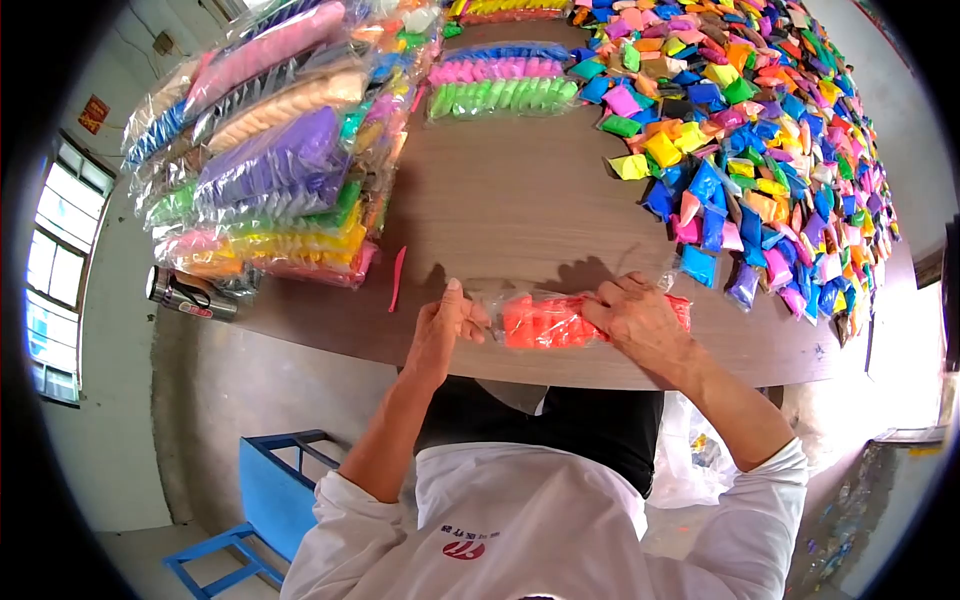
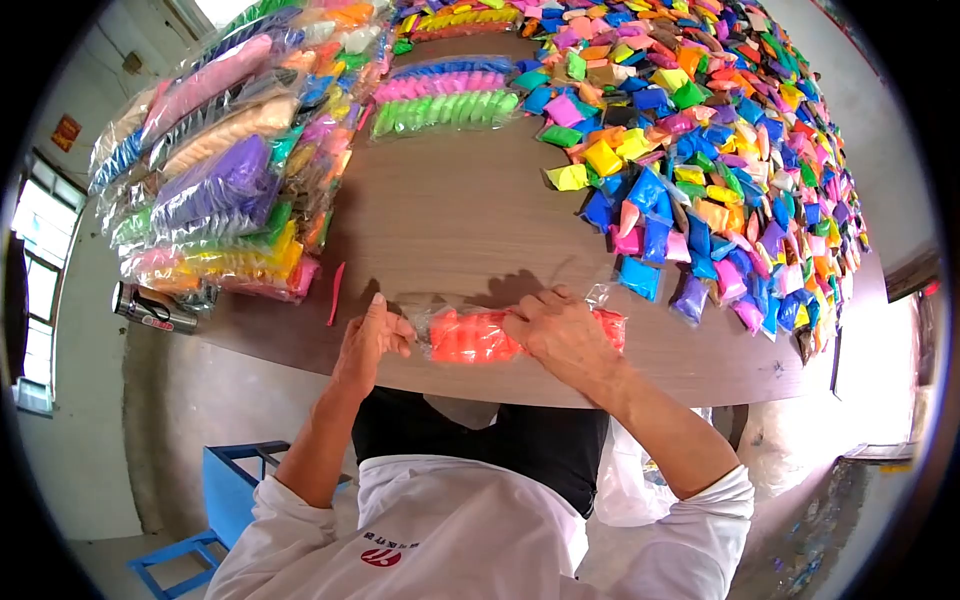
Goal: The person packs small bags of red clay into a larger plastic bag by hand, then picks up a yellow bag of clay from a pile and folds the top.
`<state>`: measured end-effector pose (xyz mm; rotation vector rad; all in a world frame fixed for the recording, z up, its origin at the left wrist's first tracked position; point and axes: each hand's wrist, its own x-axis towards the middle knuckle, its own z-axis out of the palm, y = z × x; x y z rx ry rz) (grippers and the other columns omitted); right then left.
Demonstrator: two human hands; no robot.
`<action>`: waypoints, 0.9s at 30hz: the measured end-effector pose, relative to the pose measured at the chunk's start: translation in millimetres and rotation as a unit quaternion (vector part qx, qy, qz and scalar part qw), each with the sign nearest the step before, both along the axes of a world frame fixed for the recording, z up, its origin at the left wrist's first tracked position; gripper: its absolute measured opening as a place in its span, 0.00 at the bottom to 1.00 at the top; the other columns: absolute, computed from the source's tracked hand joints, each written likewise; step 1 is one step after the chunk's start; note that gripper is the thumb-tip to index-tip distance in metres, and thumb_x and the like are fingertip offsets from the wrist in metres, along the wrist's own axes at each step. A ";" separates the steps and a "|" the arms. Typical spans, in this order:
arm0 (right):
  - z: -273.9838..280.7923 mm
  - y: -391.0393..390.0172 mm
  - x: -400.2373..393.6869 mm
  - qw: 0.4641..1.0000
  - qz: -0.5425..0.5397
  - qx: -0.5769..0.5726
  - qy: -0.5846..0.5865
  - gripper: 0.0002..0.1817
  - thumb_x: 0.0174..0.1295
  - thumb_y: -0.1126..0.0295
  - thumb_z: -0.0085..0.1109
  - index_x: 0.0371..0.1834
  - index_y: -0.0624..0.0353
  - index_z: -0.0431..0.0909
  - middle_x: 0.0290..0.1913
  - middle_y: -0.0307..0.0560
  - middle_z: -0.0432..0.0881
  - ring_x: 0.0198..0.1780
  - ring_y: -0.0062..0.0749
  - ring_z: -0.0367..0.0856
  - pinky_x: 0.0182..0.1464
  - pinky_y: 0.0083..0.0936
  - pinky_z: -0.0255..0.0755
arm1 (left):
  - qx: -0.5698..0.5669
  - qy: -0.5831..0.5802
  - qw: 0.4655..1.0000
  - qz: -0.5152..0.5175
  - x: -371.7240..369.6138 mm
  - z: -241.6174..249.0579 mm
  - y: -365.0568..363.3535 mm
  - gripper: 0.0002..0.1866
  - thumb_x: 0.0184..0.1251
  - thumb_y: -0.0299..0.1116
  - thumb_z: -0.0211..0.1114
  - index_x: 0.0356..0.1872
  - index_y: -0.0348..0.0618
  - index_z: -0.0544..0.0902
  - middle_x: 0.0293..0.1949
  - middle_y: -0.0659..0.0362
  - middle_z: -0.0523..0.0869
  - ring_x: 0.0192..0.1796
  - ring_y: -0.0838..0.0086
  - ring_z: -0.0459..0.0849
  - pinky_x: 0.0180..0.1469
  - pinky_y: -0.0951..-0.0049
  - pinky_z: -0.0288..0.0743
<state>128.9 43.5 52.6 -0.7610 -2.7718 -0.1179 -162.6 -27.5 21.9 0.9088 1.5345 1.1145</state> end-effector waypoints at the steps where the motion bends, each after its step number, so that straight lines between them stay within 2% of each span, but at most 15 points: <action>1: 0.1 -0.1 0.2 1.000 0.000 0.001 -0.001 0.05 0.57 0.70 0.59 0.37 0.54 0.80 0.35 0.44 0.79 0.43 0.35 0.83 0.51 0.33 0.74 | -0.010 -0.006 1.000 -0.020 -1.4 0.2 -0.2 0.36 0.79 0.61 0.47 0.33 0.33 0.84 0.32 0.52 0.86 0.30 0.71 0.81 0.40 0.69 0.76; 2: 0.0 -0.2 0.2 1.000 -0.001 0.001 0.001 0.05 0.57 0.70 0.59 0.37 0.54 0.80 0.35 0.44 0.79 0.43 0.35 0.83 0.51 0.33 0.74 | -0.020 -0.012 0.999 -0.041 -1.9 0.5 -0.2 0.36 0.79 0.61 0.48 0.32 0.33 0.83 0.31 0.53 0.85 0.28 0.71 0.80 0.36 0.71 0.75; 6: 0.8 -0.7 0.1 1.000 0.001 0.003 -0.001 0.05 0.57 0.70 0.59 0.36 0.54 0.80 0.35 0.43 0.79 0.43 0.35 0.83 0.52 0.34 0.74 | -0.043 -0.053 0.997 -0.045 9.7 12.6 7.7 0.31 0.80 0.57 0.51 0.30 0.35 0.82 0.29 0.54 0.84 0.28 0.73 0.79 0.36 0.73 0.74; 8: 1.8 -0.6 0.3 1.000 0.000 0.006 -0.001 0.05 0.57 0.70 0.59 0.36 0.54 0.80 0.35 0.43 0.79 0.43 0.35 0.83 0.52 0.33 0.74 | -0.023 -0.011 0.998 -0.066 15.6 9.6 11.3 0.26 0.80 0.50 0.55 0.29 0.37 0.82 0.27 0.57 0.82 0.27 0.75 0.77 0.34 0.75 0.72; 12: 1.3 -2.2 1.8 1.000 -0.003 0.006 -0.011 0.06 0.57 0.70 0.58 0.37 0.53 0.80 0.35 0.43 0.78 0.43 0.34 0.83 0.54 0.33 0.72 | 0.008 0.025 0.997 -0.070 14.8 -5.0 7.3 0.23 0.80 0.45 0.57 0.27 0.39 0.81 0.25 0.62 0.80 0.26 0.79 0.76 0.32 0.74 0.71; 14: 1.5 -2.6 2.4 1.000 -0.004 0.006 -0.005 0.06 0.58 0.70 0.58 0.37 0.53 0.80 0.35 0.43 0.78 0.43 0.34 0.82 0.54 0.32 0.71 | 0.067 0.240 0.965 -0.085 11.0 -19.9 -1.4 0.19 0.76 0.40 0.62 0.26 0.36 0.79 0.22 0.50 0.79 0.21 0.68 0.78 0.25 0.64 0.70; 15: 2.4 -2.9 3.4 1.000 -0.005 0.010 -0.002 0.06 0.57 0.70 0.58 0.37 0.53 0.80 0.34 0.43 0.78 0.43 0.34 0.82 0.55 0.33 0.71 | 0.066 0.238 0.965 -0.086 14.3 -18.0 -5.8 0.19 0.76 0.40 0.62 0.26 0.36 0.79 0.22 0.50 0.79 0.21 0.68 0.78 0.25 0.64 0.70; 17: 2.0 -3.5 4.6 1.000 -0.008 0.013 -0.002 0.06 0.57 0.70 0.58 0.37 0.53 0.80 0.34 0.43 0.78 0.43 0.34 0.82 0.56 0.33 0.71 | 0.145 0.415 0.895 -0.074 25.5 -13.5 -13.0 0.19 0.75 0.38 0.61 0.23 0.37 0.75 0.22 0.50 0.81 0.24 0.55 0.78 0.28 0.61 0.69; 18: 0.8 -3.7 5.4 1.000 -0.017 0.021 0.005 0.06 0.58 0.70 0.58 0.38 0.54 0.80 0.33 0.43 0.78 0.43 0.35 0.82 0.58 0.33 0.70 | 0.186 0.426 0.883 -0.061 30.1 -15.0 -14.1 0.17 0.72 0.34 0.62 0.24 0.36 0.74 0.26 0.45 0.80 0.29 0.44 0.76 0.32 0.55 0.68; 19: 1.6 -3.8 7.5 0.999 -0.027 0.030 0.011 0.06 0.58 0.70 0.58 0.38 0.54 0.80 0.33 0.43 0.77 0.43 0.35 0.82 0.59 0.34 0.69 | 0.187 0.422 0.885 -0.065 30.8 -18.4 -14.1 0.17 0.72 0.34 0.62 0.24 0.36 0.74 0.26 0.45 0.80 0.29 0.44 0.76 0.32 0.55 0.68; 21: 16.3 -4.9 12.3 0.999 -0.038 -0.001 0.020 0.06 0.58 0.71 0.58 0.38 0.55 0.80 0.34 0.43 0.79 0.43 0.37 0.82 0.59 0.35 0.70 | 0.216 0.465 0.857 -0.056 33.1 -28.1 -13.7 0.15 0.70 0.35 0.63 0.24 0.39 0.75 0.24 0.49 0.79 0.31 0.50 0.79 0.40 0.54 0.68; 23: 29.1 -5.1 26.9 0.998 -0.051 -0.025 0.024 0.06 0.59 0.73 0.58 0.39 0.55 0.81 0.35 0.44 0.81 0.43 0.39 0.82 0.59 0.37 0.70 | 0.235 0.470 0.849 -0.052 32.3 -35.3 -14.5 0.14 0.70 0.35 0.63 0.24 0.40 0.75 0.24 0.51 0.79 0.31 0.51 0.79 0.40 0.55 0.68; 25: 35.8 -6.2 44.2 0.964 -0.101 -0.072 0.234 0.07 0.63 0.72 0.58 0.42 0.59 0.82 0.34 0.46 0.83 0.36 0.35 0.82 0.50 0.36 0.76 | 0.252 0.478 0.840 -0.047 32.3 -40.4 -14.5 0.13 0.69 0.34 0.64 0.25 0.41 0.76 0.25 0.52 0.80 0.32 0.52 0.79 0.40 0.55 0.68; 26: 36.9 -4.9 52.6 0.965 -0.106 -0.071 0.228 0.07 0.63 0.72 0.58 0.42 0.59 0.82 0.34 0.46 0.83 0.36 0.35 0.82 0.50 0.36 0.76 | 0.260 0.477 0.839 -0.040 32.4 -41.3 -15.0 0.12 0.68 0.33 0.64 0.25 0.41 0.75 0.25 0.52 0.79 0.32 0.53 0.79 0.40 0.56 0.68; 27: 36.6 -1.5 61.8 0.918 -0.226 -0.130 0.299 0.08 0.66 0.70 0.59 0.43 0.61 0.82 0.31 0.46 0.83 0.31 0.30 0.79 0.42 0.32 0.75 | 0.268 0.477 0.836 -0.033 31.6 -42.2 -15.2 0.12 0.68 0.33 0.65 0.25 0.41 0.75 0.26 0.53 0.79 0.32 0.53 0.79 0.40 0.56 0.68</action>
